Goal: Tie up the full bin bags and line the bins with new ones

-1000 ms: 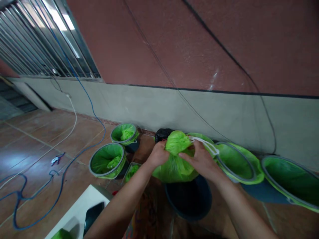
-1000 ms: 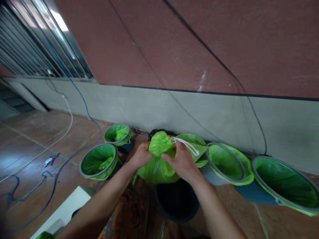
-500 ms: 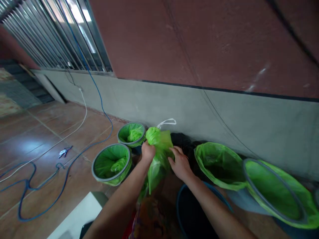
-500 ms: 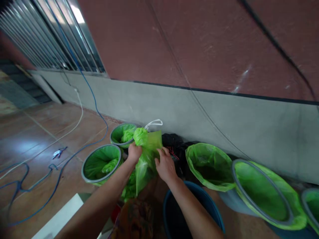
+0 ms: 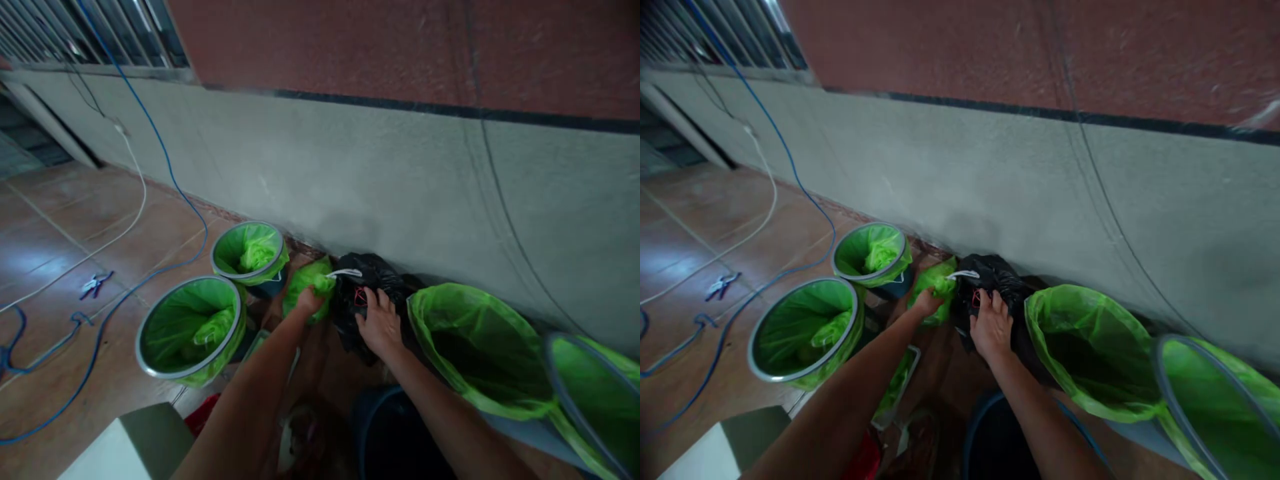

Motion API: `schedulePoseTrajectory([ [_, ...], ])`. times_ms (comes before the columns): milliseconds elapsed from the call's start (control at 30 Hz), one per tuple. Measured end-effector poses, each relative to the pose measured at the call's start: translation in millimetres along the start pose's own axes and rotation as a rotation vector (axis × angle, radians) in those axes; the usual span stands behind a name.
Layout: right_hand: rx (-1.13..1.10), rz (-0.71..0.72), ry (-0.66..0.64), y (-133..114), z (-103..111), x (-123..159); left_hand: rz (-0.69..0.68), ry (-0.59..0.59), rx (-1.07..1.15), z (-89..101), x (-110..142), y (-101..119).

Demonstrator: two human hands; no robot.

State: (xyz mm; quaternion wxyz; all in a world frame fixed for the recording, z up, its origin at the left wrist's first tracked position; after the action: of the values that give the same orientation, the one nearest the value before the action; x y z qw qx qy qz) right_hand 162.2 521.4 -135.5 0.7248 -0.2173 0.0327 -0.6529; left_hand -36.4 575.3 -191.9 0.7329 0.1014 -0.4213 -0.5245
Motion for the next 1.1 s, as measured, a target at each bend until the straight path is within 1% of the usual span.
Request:
schedulePoseTrajectory([
  [33, 0.015, -0.040, -0.020, 3, -2, -10, -0.005, -0.037, -0.009, -5.2, -5, -6],
  [100, 0.011, -0.126, -0.066, 12, -10, -30, -0.033, -0.073, -0.025, -12.3, -12, -16],
  [167, -0.040, -0.215, -0.116, 22, -24, -48, -0.074, -0.076, -0.046, -17.0, -17, -25],
  [200, -0.070, -0.238, -0.139, 25, -34, -56, -0.090, -0.073, -0.054, -19.2, -19, -28],
  [233, -0.093, -0.231, -0.160, 26, -44, -63, -0.101, -0.077, -0.064, -21.7, -20, -32],
  [267, -0.104, -0.189, -0.181, 24, -55, -70, -0.109, -0.092, -0.077, -24.5, -22, -35],
  [367, -0.061, 0.046, -0.280, 7, -87, -85, -0.090, -0.169, -0.129, -33.0, -29, -41],
  [400, -0.032, 0.099, -0.331, 1, -96, -89, -0.073, -0.196, -0.149, -34.9, -31, -42],
  [433, -0.005, 0.120, -0.384, -4, -103, -94, -0.055, -0.220, -0.164, -35.7, -33, -43],
  [500, 0.036, 0.101, -0.467, -9, -111, -103, -0.034, -0.245, -0.176, -33.8, -37, -45],
  [533, 0.047, 0.083, -0.487, -8, -111, -107, -0.035, -0.243, -0.168, -31.0, -38, -45],
  [567, 0.050, 0.077, -0.492, -6, -109, -110, -0.039, -0.231, -0.151, -27.2, -37, -45],
  [633, 0.040, 0.112, -0.470, 0, -100, -111, -0.041, -0.178, -0.091, -17.4, -31, -45],
  [700, 0.026, 0.158, -0.408, 4, -86, -102, -0.027, -0.101, 0.010, -7.8, -17, -47],
  [767, 0.018, 0.182, -0.303, 2, -72, -83, -0.002, 0.004, 0.149, -1.4, 6, -52],
  [833, 0.005, 0.183, -0.179, -8, -61, -54, 0.037, 0.139, 0.292, -0.6, 35, -63],
  [867, -0.006, 0.191, -0.133, -16, -59, -38, 0.066, 0.212, 0.348, -2.7, 51, -71],
  [900, -0.024, 0.213, -0.122, -26, -60, -22, 0.106, 0.278, 0.388, -6.6, 67, -80],
  [933, -0.042, 0.258, -0.162, -38, -65, -6, 0.160, 0.327, 0.411, -12.4, 83, -90],
  [967, -0.053, 0.318, -0.258, -51, -74, 9, 0.231, 0.359, 0.427, -19.7, 99, -101],
  [1033, -0.052, 0.445, -0.575, -78, -100, 35, 0.401, 0.377, 0.448, -37.8, 129, -125],
  [1067, -0.029, 0.500, -0.718, -90, -114, 47, 0.462, 0.398, 0.446, -47.2, 143, -136],
  [1100, 0.010, 0.535, -0.827, -102, -128, 56, 0.508, 0.407, 0.446, -56.5, 155, -147],
])
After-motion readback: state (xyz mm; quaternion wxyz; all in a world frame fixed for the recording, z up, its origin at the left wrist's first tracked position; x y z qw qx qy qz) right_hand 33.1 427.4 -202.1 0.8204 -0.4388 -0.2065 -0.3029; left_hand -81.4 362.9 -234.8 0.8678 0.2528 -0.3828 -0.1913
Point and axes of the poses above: each hand's wrist, its own x-axis away from the middle knuckle, its own z-axis out of the back of the hand, y = z × x, the point moved 2 cm from there along -x, towards the middle knuckle, and after that the axes turned 15 degrees about -y, right-handed, at the moved point
